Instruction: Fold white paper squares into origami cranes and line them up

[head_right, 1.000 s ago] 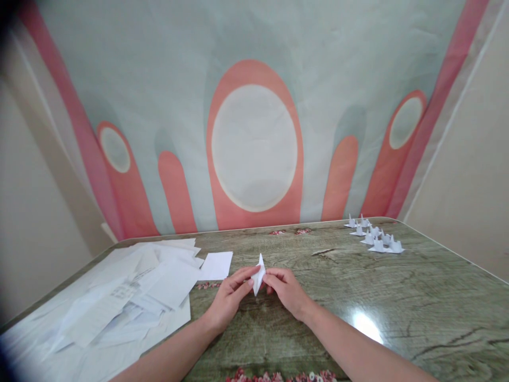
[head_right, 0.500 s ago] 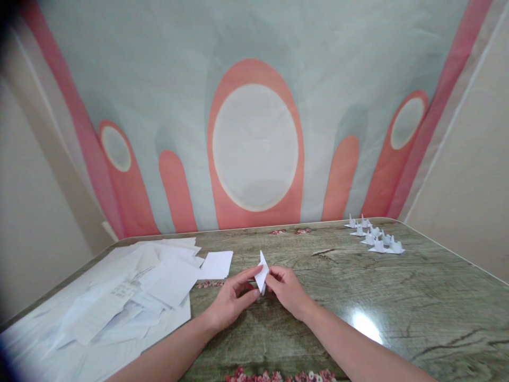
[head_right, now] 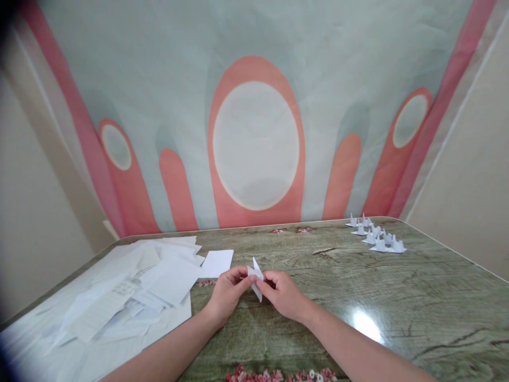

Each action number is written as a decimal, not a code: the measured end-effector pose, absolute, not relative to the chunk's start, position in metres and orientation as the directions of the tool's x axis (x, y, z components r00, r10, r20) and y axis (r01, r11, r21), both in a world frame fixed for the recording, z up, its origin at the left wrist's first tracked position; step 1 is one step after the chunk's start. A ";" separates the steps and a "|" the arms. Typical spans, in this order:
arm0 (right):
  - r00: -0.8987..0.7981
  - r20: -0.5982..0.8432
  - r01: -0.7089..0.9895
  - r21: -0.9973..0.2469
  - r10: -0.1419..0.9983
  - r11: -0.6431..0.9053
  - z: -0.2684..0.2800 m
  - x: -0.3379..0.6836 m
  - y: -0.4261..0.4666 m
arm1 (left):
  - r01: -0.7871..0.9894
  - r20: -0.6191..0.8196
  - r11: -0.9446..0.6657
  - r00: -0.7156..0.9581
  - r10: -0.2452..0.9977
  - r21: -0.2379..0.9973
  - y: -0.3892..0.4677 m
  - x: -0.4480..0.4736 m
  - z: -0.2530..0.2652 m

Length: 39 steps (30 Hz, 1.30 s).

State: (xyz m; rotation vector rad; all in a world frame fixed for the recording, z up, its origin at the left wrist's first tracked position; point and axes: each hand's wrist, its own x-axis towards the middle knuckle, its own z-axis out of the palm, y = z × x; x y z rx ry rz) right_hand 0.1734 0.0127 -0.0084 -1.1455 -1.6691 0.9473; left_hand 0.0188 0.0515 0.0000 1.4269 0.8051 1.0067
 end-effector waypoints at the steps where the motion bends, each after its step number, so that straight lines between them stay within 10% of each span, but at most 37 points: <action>1: -0.193 0.237 0.291 -0.913 0.952 0.286 -0.008 0.173 0.013 | -0.091 0.129 -0.102 0.386 0.913 0.991 0.052 0.019 0.000; 39: -0.216 0.256 0.357 -0.877 0.942 0.320 -0.010 0.172 0.009 | -0.034 0.099 -0.095 0.513 0.853 0.995 0.054 0.014 0.003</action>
